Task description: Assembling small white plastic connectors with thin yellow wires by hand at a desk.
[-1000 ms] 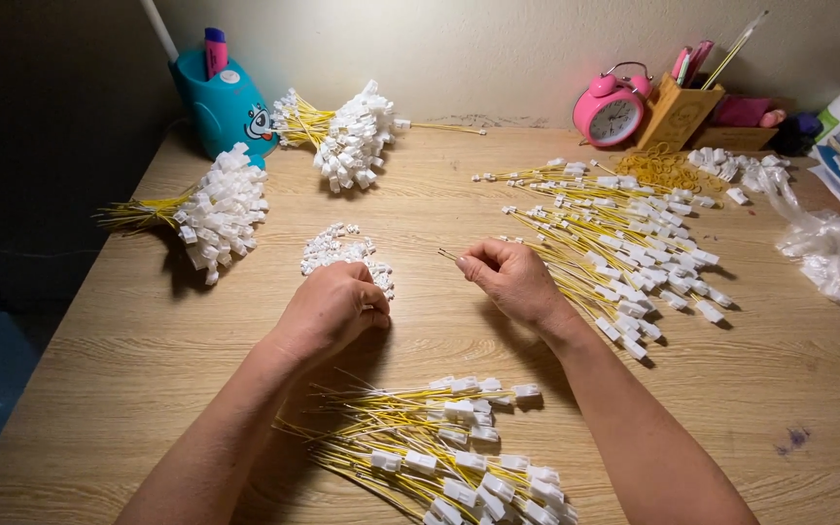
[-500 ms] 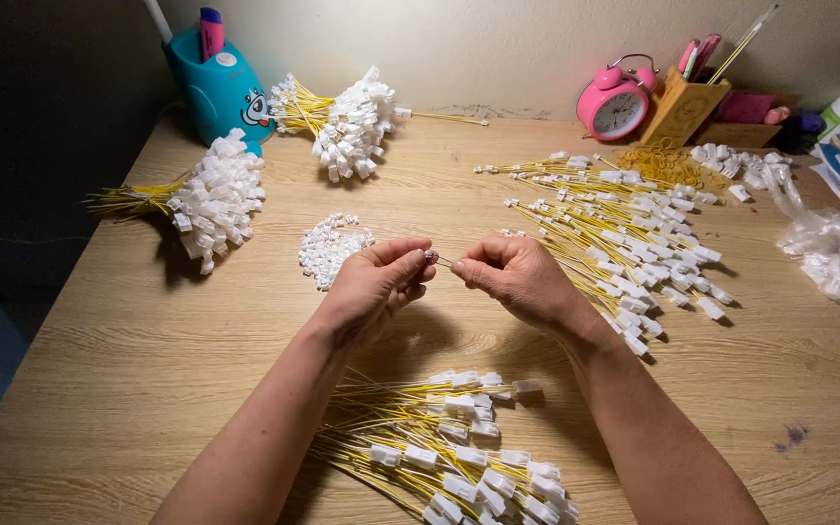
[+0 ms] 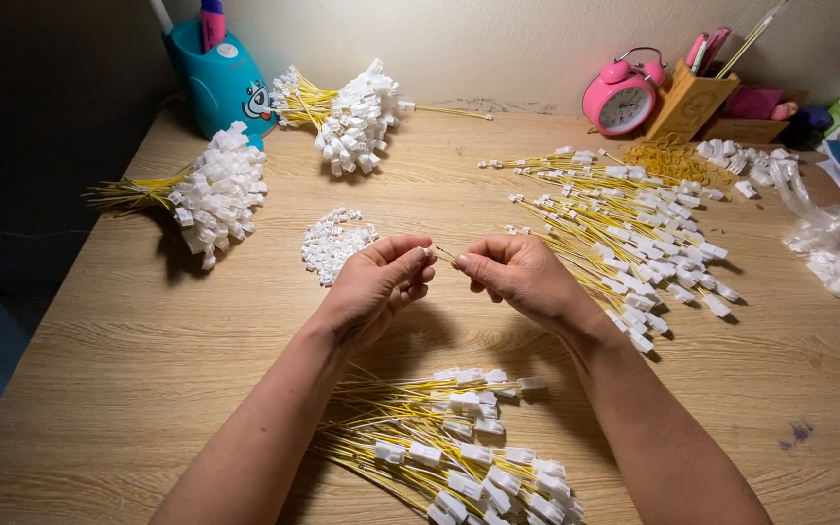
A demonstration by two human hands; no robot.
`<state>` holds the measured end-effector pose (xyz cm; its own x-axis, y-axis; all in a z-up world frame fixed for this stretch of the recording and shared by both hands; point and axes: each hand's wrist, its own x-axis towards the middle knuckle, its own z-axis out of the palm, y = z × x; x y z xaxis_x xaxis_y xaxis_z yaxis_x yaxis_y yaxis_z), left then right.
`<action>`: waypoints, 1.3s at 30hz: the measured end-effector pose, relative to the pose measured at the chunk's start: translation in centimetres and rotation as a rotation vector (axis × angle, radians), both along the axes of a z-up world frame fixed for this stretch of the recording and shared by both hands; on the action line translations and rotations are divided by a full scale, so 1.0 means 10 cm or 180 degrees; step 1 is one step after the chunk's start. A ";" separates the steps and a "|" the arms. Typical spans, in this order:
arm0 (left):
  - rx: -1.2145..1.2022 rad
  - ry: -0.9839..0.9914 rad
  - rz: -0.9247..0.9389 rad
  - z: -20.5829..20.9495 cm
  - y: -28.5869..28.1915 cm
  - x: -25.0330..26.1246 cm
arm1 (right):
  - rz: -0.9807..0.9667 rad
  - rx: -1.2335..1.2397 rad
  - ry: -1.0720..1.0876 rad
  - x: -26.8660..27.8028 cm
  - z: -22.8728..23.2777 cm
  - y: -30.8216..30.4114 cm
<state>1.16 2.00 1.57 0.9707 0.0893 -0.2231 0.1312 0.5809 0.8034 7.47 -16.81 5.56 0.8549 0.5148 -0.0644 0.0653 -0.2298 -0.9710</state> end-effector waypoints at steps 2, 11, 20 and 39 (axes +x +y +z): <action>0.0003 0.0000 0.0005 -0.04 0.00 0.02 | -0.0042 -0.0011 -0.0013 -0.04 0.04 0.03; 0.0093 -0.0013 -0.0106 -0.08 0.01 0.04 | -0.0100 -0.0414 -0.0360 0.01 0.04 0.04; 0.0252 -0.0080 -0.0298 -0.13 0.00 0.04 | -0.0147 -0.1040 -0.0781 -0.08 0.16 0.00; 0.1242 -0.0403 -0.0542 -0.18 0.06 0.08 | -0.0114 -0.1913 -0.1133 -0.22 0.46 0.03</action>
<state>1.92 2.61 -0.25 0.9964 -0.0203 -0.0828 0.0852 0.2095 0.9741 5.23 -16.50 10.14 0.8926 0.4489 -0.0420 0.3383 -0.7283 -0.5959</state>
